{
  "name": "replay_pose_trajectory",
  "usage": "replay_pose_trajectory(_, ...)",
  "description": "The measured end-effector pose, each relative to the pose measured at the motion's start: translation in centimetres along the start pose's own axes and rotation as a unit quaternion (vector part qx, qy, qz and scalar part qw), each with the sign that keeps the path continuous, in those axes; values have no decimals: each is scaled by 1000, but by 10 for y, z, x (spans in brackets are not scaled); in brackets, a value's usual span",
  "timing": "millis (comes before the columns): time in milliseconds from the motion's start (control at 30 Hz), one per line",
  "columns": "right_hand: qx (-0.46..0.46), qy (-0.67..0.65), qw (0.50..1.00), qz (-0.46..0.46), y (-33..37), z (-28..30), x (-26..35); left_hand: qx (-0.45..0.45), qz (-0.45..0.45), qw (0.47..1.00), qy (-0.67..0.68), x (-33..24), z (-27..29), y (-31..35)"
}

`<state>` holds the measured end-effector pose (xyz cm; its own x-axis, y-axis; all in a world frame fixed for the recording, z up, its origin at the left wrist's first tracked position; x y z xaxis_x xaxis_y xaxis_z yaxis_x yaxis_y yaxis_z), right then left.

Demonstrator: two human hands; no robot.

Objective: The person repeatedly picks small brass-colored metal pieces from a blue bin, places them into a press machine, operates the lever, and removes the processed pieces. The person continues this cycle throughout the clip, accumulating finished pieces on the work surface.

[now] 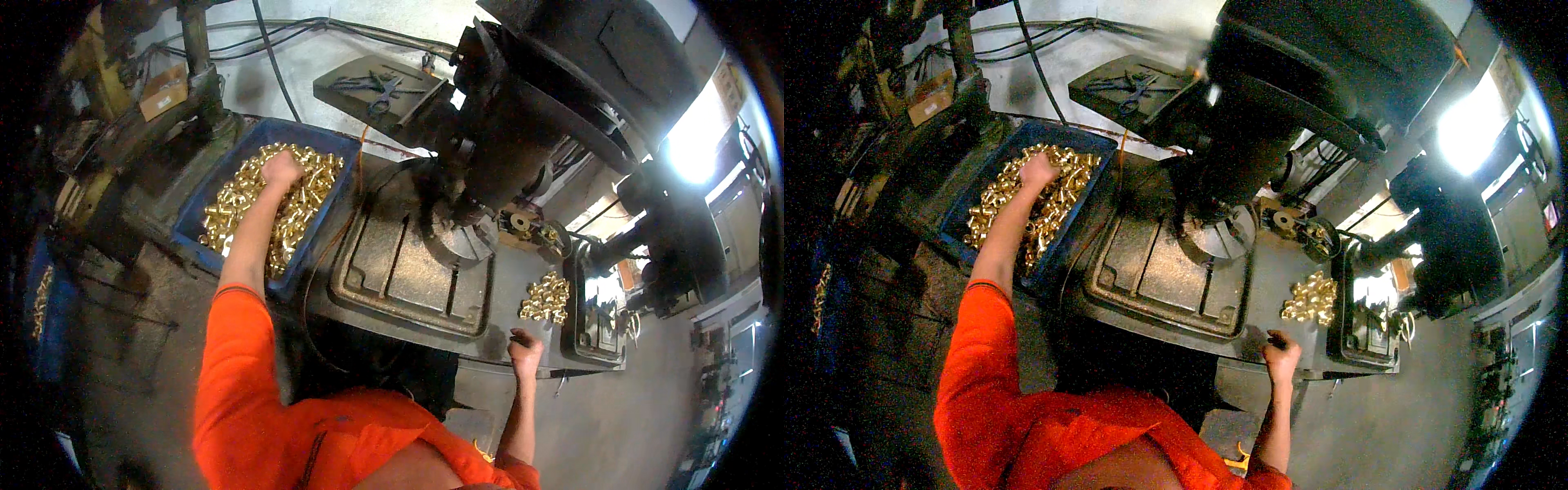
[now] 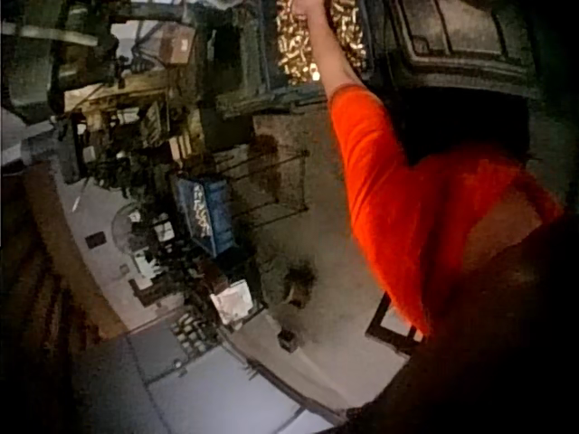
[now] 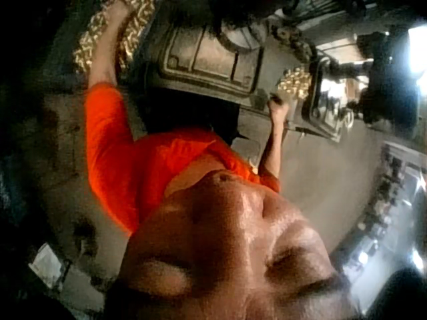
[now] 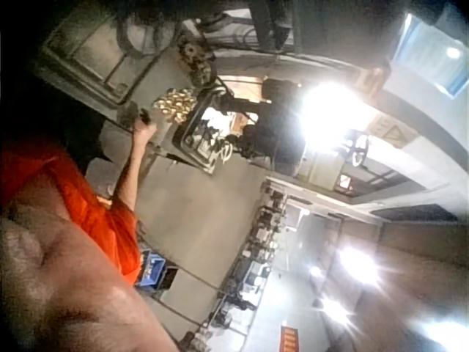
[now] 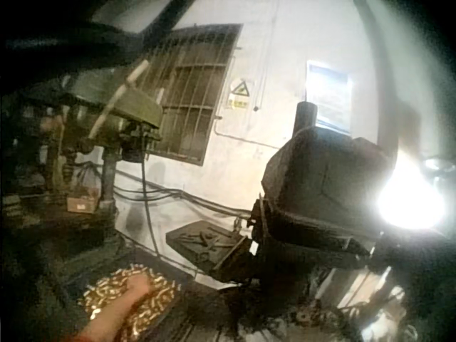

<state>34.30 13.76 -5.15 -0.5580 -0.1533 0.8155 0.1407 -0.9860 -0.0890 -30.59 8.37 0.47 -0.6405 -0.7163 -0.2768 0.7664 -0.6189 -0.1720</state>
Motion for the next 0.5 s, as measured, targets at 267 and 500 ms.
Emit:
replay_pose_trajectory(267,18,-21,999,-18,8,5,2,-46,-21,989,142,21,17,0)
replay_pose_trajectory(500,115,-51,987,99,16,-23,100,153,-148,803,557,-53,66,107)
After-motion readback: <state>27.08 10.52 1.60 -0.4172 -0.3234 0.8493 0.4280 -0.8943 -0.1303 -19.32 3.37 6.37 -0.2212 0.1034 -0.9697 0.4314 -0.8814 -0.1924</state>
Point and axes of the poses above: each hand's wrist, its own y-axis away from the middle knuckle, its own z-axis out of the back of the hand, x = y × z, the point moved 3 cm from there along -y, towards the middle knuckle, and after that the axes turned 4 degrees about -z, right-handed, at the moved point
